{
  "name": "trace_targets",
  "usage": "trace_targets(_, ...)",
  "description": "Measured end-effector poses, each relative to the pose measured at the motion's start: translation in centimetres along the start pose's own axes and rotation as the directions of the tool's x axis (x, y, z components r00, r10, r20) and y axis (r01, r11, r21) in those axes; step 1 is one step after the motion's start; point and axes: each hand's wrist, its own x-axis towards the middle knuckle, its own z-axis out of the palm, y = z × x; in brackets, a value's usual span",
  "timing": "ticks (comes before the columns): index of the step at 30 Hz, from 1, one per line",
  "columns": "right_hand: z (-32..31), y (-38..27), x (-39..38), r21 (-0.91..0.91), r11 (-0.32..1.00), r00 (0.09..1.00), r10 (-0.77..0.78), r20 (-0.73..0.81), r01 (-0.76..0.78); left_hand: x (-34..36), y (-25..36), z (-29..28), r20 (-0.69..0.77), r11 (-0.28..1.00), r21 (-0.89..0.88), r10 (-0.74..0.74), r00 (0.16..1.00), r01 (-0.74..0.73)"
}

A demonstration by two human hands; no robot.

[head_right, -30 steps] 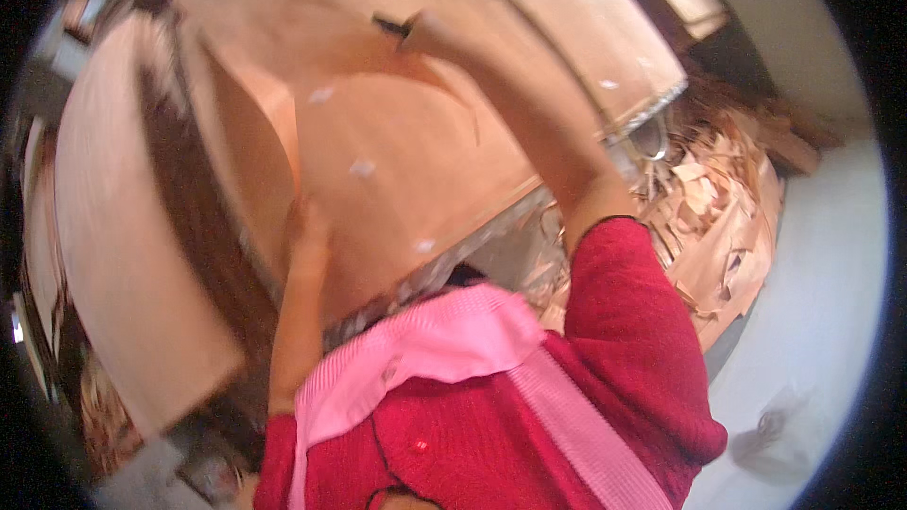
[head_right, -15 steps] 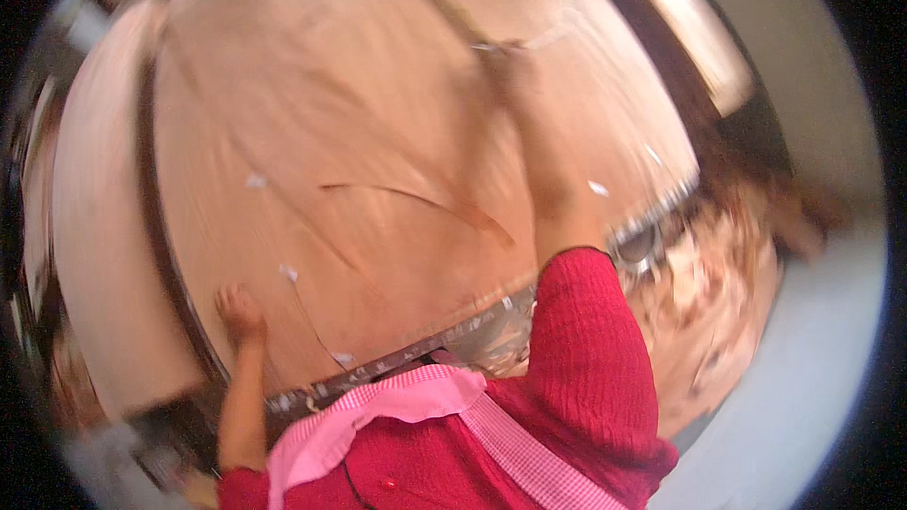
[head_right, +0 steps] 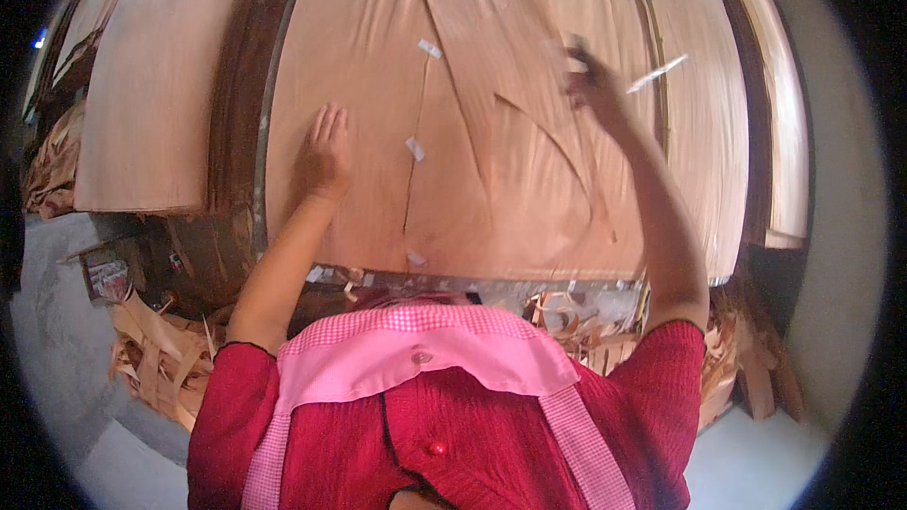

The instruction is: The person trims and cuts sheets of wood veneer using a small utility knife, frequently using a long flexible strip of wood as a guide for long cuts.

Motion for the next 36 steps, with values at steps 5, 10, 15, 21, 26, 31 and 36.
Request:
trace_targets(5, 16.1, -6.9, 0.3, -0.013, 0.996, 0.87, 0.08, 0.486, -0.084, 0.6, -0.6, 0.5, 0.032, 0.999, 0.011, 0.036, 0.999, -0.036)
trace_targets(10, 22.7, -9.0, 3.1, -0.185, 0.981, 0.853, 0.152, 0.499, -0.066, 0.5, -0.9, -0.4, 0.062, 0.998, -0.053, 0.024, 0.998, -0.021)
trace_targets(15, 26.8, -9.3, 5.7, 0.019, 0.956, 0.812, 0.237, 0.534, -0.292, 0.7, -0.9, -0.9, 0.154, 0.965, -0.177, -0.169, 0.974, 0.195)
trace_targets(21, 28.4, -7.3, 8.2, -0.667, 0.744, 0.894, 0.27, 0.358, 0.042, 1.1, -0.9, 0.3, 0.096, 0.985, -0.011, -0.171, 0.981, 0.172)
trace_targets(26, 26.4, -8.0, 7.0, -0.784, 0.619, 0.974, 0.152, 0.171, 0.041, 1.7, -0.2, -0.4, 0.18, 0.987, 0.048, -0.157, 0.971, 0.15)
trace_targets(31, 26.1, -3.5, 5.7, -0.684, 0.73, 0.969, 0.179, 0.169, -0.016, 1.8, -2.2, 4.5, 0.151, 0.999, 0.021, 0.04, 0.988, -0.044)
trace_targets(36, 21.2, -5.2, -5.8, 0.093, 0.971, 0.973, 0.214, 0.081, -0.221, 2.2, -1.1, 2.0, 0.148, 0.995, 0.098, 0.014, 0.989, -0.028)
